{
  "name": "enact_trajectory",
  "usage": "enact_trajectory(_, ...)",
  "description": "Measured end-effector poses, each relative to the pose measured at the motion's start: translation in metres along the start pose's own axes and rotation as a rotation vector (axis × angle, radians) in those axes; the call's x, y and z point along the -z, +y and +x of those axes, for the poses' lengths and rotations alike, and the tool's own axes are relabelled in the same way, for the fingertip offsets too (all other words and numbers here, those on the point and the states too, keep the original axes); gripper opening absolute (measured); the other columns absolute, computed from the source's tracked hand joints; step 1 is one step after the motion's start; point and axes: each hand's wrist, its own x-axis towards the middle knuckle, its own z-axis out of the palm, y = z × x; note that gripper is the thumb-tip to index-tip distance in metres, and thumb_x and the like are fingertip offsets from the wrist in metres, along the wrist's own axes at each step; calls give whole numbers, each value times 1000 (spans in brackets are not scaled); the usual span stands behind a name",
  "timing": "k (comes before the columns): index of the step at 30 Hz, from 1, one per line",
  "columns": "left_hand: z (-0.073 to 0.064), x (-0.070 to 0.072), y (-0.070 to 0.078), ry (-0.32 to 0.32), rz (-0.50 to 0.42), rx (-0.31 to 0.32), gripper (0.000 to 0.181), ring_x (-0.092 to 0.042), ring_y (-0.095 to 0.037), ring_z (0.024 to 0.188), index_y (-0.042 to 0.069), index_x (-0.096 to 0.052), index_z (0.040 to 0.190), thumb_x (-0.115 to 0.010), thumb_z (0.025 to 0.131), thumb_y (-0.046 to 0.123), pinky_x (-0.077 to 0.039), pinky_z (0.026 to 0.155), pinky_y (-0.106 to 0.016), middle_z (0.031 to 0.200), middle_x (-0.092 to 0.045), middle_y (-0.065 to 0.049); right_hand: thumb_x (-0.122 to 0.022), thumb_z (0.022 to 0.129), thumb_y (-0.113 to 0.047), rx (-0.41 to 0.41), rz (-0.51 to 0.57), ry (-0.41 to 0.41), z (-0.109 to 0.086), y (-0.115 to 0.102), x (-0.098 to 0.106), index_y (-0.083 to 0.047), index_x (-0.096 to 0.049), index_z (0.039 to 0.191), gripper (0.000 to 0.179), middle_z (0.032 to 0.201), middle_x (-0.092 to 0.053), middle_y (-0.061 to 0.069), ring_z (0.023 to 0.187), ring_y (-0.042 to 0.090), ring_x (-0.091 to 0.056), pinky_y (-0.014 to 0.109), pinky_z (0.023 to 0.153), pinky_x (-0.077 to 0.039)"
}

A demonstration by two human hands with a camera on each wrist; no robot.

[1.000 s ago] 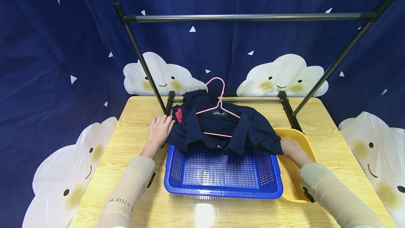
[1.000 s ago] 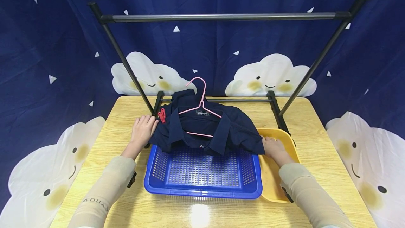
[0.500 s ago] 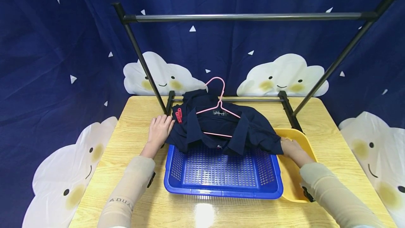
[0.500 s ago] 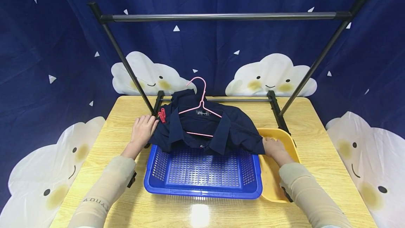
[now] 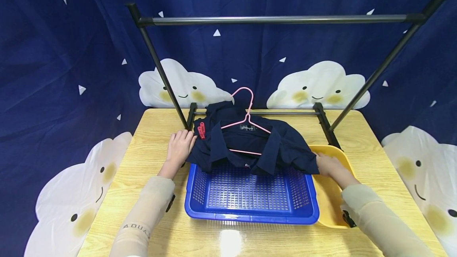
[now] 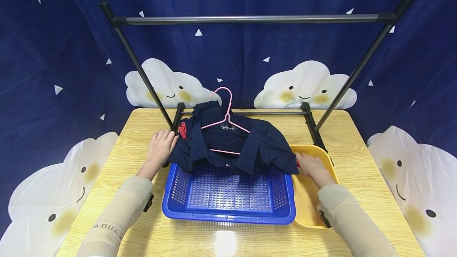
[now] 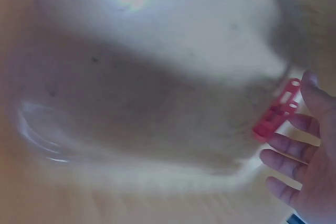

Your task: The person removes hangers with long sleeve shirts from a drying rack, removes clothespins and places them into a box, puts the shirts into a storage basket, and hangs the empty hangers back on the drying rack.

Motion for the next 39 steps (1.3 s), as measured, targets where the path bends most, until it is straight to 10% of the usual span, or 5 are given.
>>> enact_trajectory(15, -2, 1, 0, -1, -9, -2, 38, -47, -31, 68, 3, -49, 83, -32, 98, 33, -37, 61, -41, 76, -49, -12, -55, 90, -22, -51, 97, -3, -8, -7, 66, 0, -51, 105, 27, 94, -55, 23, 85, 41, -56, 55, 68, -41)
enact_trajectory(25, -1, 1, 1, 3, -12, 0, 38, -47, -32, 68, 2, -49, 83, -31, 98, 33, -36, 60, -41, 76, -49, -13, -53, 90, -16, -12, 89, 373, -1, -43, 99, 2, -50, 111, 28, 104, -54, 26, 90, 43, -54, 56, 72, -40)
enact_trajectory(39, -2, 0, 1, 8, -11, -2, 33, -46, -32, 67, 1, -50, 85, -37, 96, 29, -36, 61, -41, 76, -49, -13, -56, 90, -23, 136, 192, 685, 24, -118, 121, 1, -52, 110, 32, 106, -56, 18, 103, 36, -50, 52, 84, -37)
